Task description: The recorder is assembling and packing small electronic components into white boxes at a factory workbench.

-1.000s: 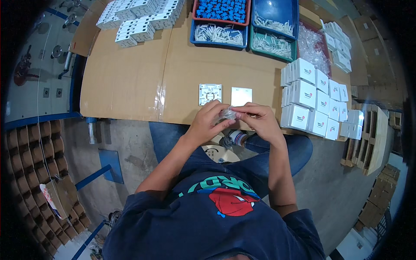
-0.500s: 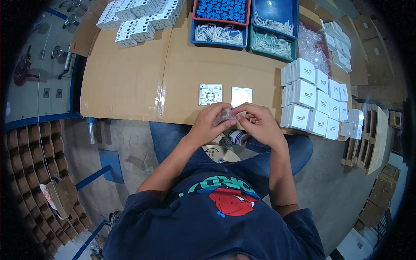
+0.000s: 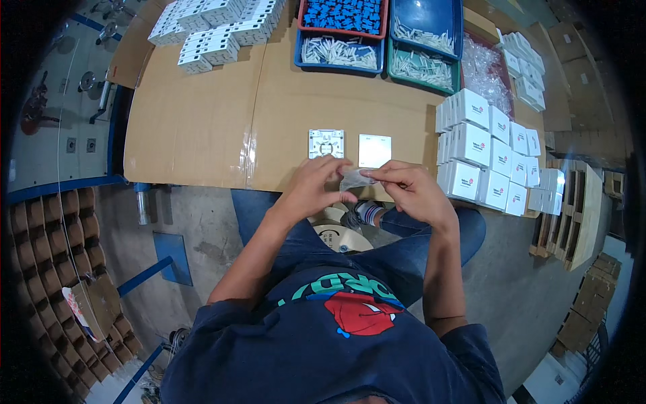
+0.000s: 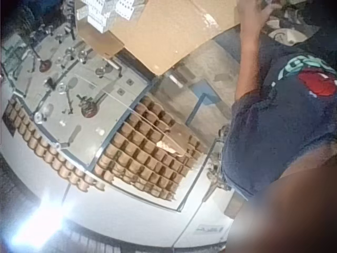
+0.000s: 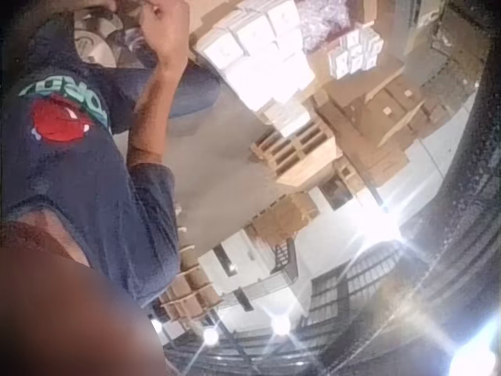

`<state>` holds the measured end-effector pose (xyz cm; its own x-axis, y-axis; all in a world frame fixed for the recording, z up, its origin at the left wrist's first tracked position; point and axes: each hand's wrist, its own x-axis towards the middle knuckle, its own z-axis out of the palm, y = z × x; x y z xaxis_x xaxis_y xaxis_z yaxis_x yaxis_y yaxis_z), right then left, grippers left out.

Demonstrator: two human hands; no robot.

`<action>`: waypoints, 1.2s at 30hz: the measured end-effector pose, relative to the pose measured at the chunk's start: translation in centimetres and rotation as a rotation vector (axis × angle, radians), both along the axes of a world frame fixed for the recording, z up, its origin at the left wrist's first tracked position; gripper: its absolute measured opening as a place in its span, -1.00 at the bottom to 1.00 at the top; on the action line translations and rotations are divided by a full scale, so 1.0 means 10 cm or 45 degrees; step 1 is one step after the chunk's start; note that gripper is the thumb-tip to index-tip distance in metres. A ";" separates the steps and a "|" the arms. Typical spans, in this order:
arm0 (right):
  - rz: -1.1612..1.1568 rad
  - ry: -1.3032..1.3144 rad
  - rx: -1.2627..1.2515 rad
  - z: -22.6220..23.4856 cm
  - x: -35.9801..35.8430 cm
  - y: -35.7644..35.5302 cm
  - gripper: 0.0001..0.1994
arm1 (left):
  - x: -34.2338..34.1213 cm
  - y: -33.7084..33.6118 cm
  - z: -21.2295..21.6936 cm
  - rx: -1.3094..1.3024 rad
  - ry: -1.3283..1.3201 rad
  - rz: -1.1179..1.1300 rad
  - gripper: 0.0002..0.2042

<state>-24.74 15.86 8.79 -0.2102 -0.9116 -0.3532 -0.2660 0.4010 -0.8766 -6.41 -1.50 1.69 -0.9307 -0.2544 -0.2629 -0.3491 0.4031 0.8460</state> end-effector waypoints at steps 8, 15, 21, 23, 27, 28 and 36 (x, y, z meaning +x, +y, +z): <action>0.095 0.476 -0.126 -0.06 0.17 -0.04 -0.71 | -0.08 0.12 0.18 -0.294 0.418 -0.085 -0.40; 0.027 0.436 -0.214 -0.04 0.22 -0.04 -0.73 | -0.10 0.20 0.03 0.159 0.433 0.091 -0.59; -0.227 0.268 -0.371 -0.06 0.18 -0.05 -0.73 | -0.10 0.24 -0.13 0.233 0.563 0.245 -0.60; -0.260 0.220 -0.291 -0.06 0.12 -0.04 -0.72 | -0.12 0.24 -0.15 0.252 0.533 0.279 -0.60; -0.282 0.218 -0.216 -0.16 -0.03 -0.04 -0.75 | -0.11 0.26 -0.18 0.297 0.462 0.287 -0.61; -0.271 0.280 -0.208 -0.19 -0.08 -0.04 -0.76 | -0.11 0.27 -0.21 0.296 0.447 0.306 -0.62; -0.420 0.509 -0.008 -0.24 -0.65 -0.24 -0.77 | -0.11 0.31 -0.33 0.343 0.431 0.311 -0.67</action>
